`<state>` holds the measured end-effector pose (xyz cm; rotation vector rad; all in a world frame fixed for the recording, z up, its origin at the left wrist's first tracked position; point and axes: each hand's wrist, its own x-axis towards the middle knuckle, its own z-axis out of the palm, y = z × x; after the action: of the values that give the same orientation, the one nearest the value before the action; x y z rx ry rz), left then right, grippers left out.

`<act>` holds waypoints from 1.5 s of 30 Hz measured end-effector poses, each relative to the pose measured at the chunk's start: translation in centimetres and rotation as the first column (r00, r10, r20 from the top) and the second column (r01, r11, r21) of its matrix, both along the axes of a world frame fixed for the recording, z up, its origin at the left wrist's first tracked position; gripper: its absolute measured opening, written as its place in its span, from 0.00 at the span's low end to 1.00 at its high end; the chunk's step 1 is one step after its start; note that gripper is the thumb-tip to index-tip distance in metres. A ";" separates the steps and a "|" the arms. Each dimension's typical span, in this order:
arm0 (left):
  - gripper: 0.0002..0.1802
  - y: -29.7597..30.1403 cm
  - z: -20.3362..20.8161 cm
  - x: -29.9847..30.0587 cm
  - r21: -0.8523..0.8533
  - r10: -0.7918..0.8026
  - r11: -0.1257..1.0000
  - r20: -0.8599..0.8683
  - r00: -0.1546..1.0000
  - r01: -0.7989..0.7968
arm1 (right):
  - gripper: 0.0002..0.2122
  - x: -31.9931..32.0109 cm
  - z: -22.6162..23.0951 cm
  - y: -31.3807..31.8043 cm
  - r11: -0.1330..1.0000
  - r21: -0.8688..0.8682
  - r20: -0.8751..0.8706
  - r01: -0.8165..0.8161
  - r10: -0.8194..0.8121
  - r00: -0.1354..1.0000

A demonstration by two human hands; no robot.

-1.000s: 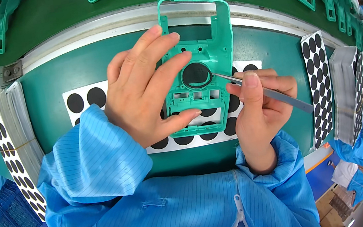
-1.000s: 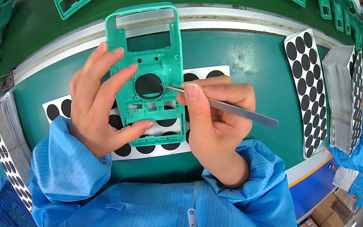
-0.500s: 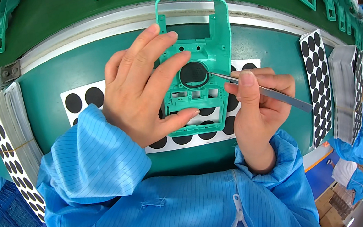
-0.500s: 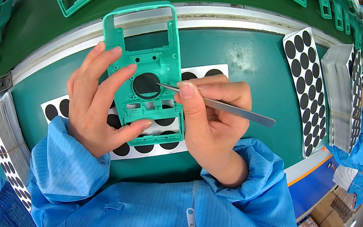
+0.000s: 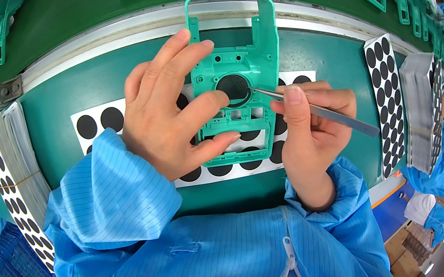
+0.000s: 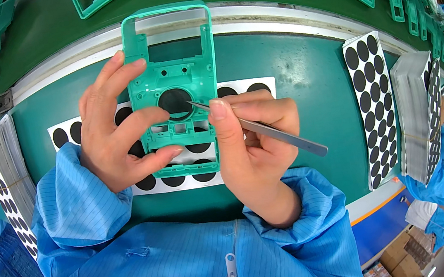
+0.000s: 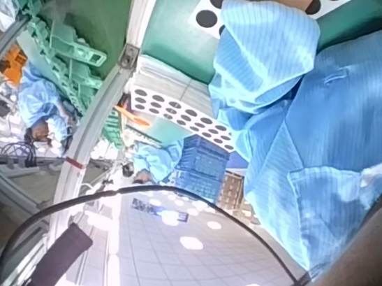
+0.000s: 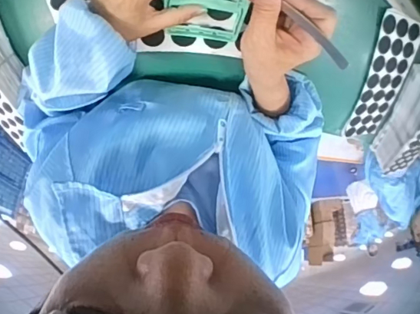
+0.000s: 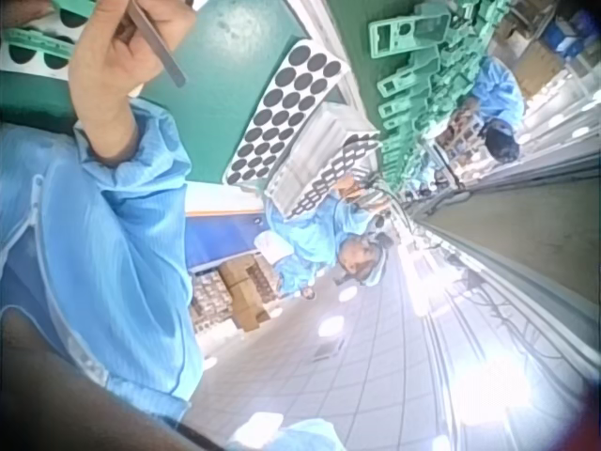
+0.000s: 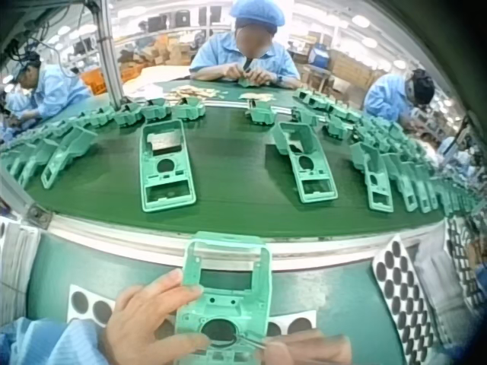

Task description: Applying circular adhesive seals to green plastic multimeter enclosures using tweezers.

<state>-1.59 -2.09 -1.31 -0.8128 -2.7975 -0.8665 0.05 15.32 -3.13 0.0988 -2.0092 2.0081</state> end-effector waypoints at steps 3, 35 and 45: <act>0.19 -0.1 -0.1 0.0 -0.014 -0.026 1.000 0.000 1.000 0.026 | 0.07 0.0 0.0 0.0 0.999 0.035 -0.007 -0.005 0.005 1.000; 0.32 0.5 -0.1 0.4 -0.143 0.005 0.990 -0.067 0.998 -0.014 | 0.07 -0.1 -0.4 -0.4 0.925 0.372 -0.213 0.073 0.008 0.977; 0.33 0.8 0.1 0.4 -0.180 0.028 0.982 -0.137 0.990 -0.052 | 0.08 0.2 -0.4 -0.4 0.969 0.236 -0.190 0.066 -0.021 0.982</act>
<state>-1.15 -1.30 -1.22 -0.8028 -2.7930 -0.5316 0.26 14.93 -3.55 0.2815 -2.1044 1.6527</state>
